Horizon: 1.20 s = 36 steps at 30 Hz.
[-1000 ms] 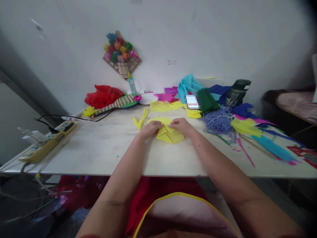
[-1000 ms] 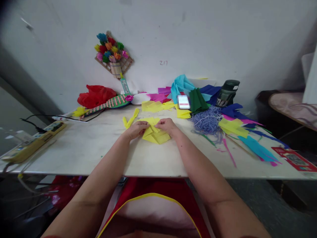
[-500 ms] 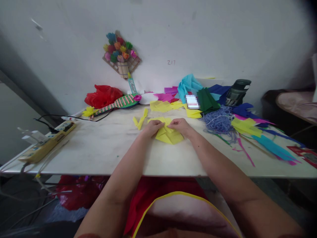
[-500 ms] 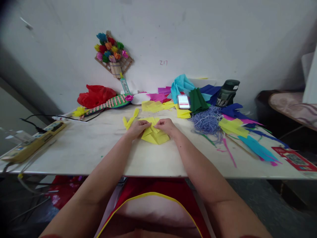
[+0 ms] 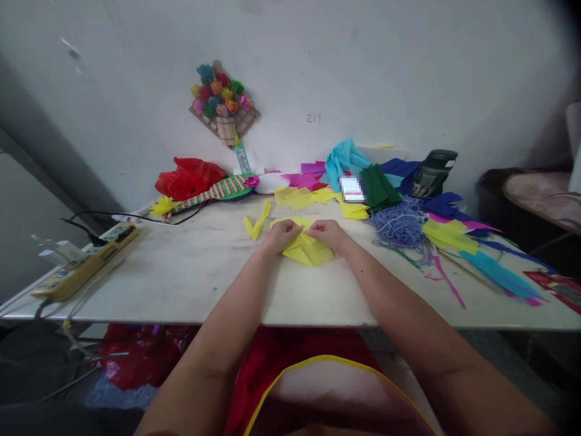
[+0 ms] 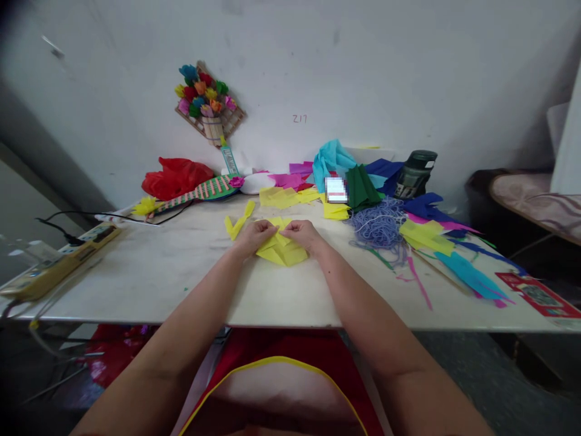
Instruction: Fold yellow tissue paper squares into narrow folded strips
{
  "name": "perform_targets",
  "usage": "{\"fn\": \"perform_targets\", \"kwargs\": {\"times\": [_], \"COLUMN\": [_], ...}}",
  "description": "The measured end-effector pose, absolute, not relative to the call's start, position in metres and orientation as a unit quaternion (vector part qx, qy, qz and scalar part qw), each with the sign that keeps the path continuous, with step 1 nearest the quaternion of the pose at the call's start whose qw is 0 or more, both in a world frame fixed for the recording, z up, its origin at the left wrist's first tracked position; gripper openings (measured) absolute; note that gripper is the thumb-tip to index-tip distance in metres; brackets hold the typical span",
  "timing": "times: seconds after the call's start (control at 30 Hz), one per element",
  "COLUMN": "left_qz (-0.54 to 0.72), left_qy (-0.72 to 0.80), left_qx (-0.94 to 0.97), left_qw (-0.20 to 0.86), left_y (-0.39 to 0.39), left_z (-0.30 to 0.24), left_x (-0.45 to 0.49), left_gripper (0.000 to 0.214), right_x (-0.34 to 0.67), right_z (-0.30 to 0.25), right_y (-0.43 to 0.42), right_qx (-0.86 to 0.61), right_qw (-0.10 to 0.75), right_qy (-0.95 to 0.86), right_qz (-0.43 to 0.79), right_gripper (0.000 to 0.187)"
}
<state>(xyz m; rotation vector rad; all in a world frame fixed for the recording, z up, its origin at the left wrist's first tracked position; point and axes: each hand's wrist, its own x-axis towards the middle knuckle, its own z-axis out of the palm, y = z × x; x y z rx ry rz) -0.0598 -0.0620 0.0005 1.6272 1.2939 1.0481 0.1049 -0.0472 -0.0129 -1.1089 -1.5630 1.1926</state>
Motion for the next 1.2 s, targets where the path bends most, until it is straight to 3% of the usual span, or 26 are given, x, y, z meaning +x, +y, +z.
{"fn": "perform_targets", "kwargs": {"times": [0.17, 0.47, 0.67, 0.77, 0.93, 1.03, 1.2], "left_qz": [0.452, 0.453, 0.429, 0.428, 0.506, 0.551, 0.615], "left_qy": [0.535, 0.545, 0.526, 0.534, 0.553, 0.563, 0.546], "left_qx": [0.646, 0.648, 0.672, 0.663, 0.591, 0.535, 0.498], "left_qw": [0.305, 0.279, 0.297, 0.304, 0.298, 0.306, 0.273], "left_y": [-0.054, -0.047, -0.057, -0.056, -0.044, -0.037, -0.032], "left_z": [-0.003, -0.009, 0.000, -0.001, -0.009, -0.012, -0.014], "left_x": [-0.060, -0.061, -0.062, -0.062, -0.064, -0.066, -0.068], "left_gripper": [0.023, 0.025, 0.028, 0.026, 0.029, 0.029, 0.027], "right_x": [0.106, 0.107, 0.107, 0.106, 0.109, 0.111, 0.107], "right_z": [-0.014, -0.016, -0.010, -0.011, -0.012, -0.011, -0.014], "right_y": [-0.044, -0.040, -0.047, -0.046, -0.039, -0.037, -0.041], "right_qx": [-0.448, -0.462, -0.448, -0.435, -0.373, -0.339, -0.314], "right_qw": [0.433, 0.454, 0.423, 0.425, 0.497, 0.471, 0.427], "right_qy": [-0.614, -0.615, -0.638, -0.620, -0.509, -0.485, -0.523], "right_qz": [0.485, 0.450, 0.461, 0.496, 0.596, 0.654, 0.668], "right_gripper": [0.029, 0.026, 0.025, 0.027, 0.037, 0.038, 0.024]}}
